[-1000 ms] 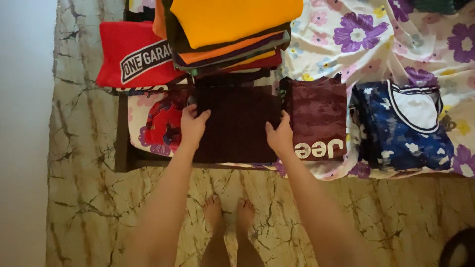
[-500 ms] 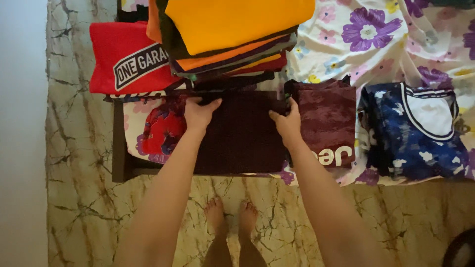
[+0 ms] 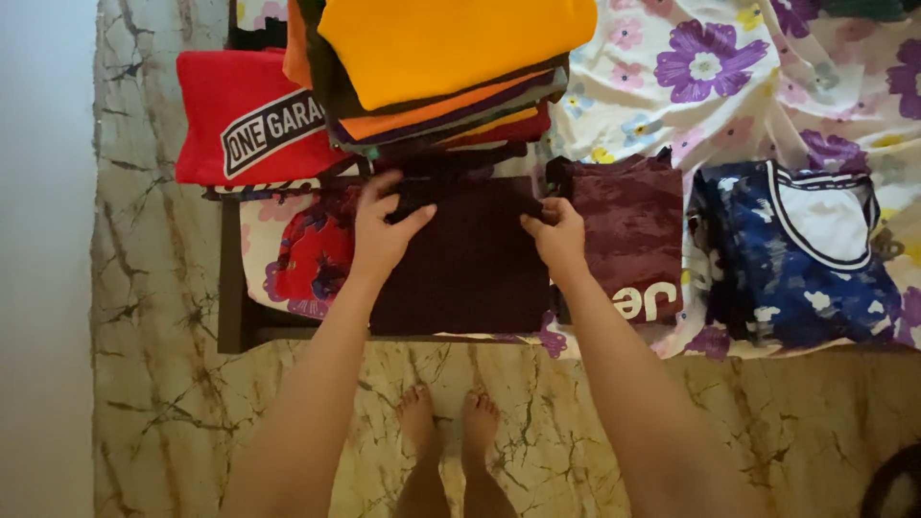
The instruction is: Placing folded laundry from a bed into dresser drawers.
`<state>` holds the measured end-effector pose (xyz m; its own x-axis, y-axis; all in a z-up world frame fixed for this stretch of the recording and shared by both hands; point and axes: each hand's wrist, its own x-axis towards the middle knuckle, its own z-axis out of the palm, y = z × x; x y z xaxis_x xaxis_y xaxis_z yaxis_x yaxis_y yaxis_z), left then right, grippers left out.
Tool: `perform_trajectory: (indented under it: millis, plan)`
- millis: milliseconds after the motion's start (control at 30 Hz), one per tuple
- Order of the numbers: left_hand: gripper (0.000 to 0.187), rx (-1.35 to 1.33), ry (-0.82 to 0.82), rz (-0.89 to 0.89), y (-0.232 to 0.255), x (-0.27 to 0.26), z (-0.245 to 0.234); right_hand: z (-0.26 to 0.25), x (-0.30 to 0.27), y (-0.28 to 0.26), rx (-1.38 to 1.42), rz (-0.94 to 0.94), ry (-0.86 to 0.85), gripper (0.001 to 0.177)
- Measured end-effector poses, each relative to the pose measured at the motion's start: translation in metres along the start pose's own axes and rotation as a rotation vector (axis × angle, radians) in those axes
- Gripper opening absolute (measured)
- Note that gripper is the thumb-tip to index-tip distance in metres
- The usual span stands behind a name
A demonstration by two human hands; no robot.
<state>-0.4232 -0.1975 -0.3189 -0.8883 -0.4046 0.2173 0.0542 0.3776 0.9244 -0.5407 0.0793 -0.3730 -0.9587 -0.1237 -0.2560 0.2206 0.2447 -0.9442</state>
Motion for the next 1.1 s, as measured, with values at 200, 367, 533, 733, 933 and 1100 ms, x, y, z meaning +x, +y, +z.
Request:
perform_trajectory:
  millis: [200,367,533,733,933,1100]
  plan:
    - [0.022,-0.139,-0.041,-0.065,0.037,-0.042,-0.024,-0.019,-0.017,0.002,0.279,-0.039,-0.04,0.017]
    - [0.019,-0.021,-0.047,-0.058,0.08,-0.079,-0.042,-0.041,-0.026,0.038,0.382,0.119,-0.049,0.014]
    - [0.017,0.019,-0.028,0.135,0.105,-0.099,-0.047,-0.054,-0.046,0.028,0.482,0.118,-0.078,0.016]
    - [0.027,0.272,-0.037,0.016,0.072,-0.098,-0.045,-0.045,-0.068,-0.03,0.284,0.103,-0.004,0.025]
    - [0.041,0.203,-0.119,0.017,0.052,-0.067,-0.046,-0.035,-0.054,-0.01,0.304,0.005,-0.044,0.023]
    - [0.078,0.271,-0.174,-0.246,0.061,-0.053,-0.045,-0.027,-0.052,0.007,0.071,0.162,-0.129,0.065]
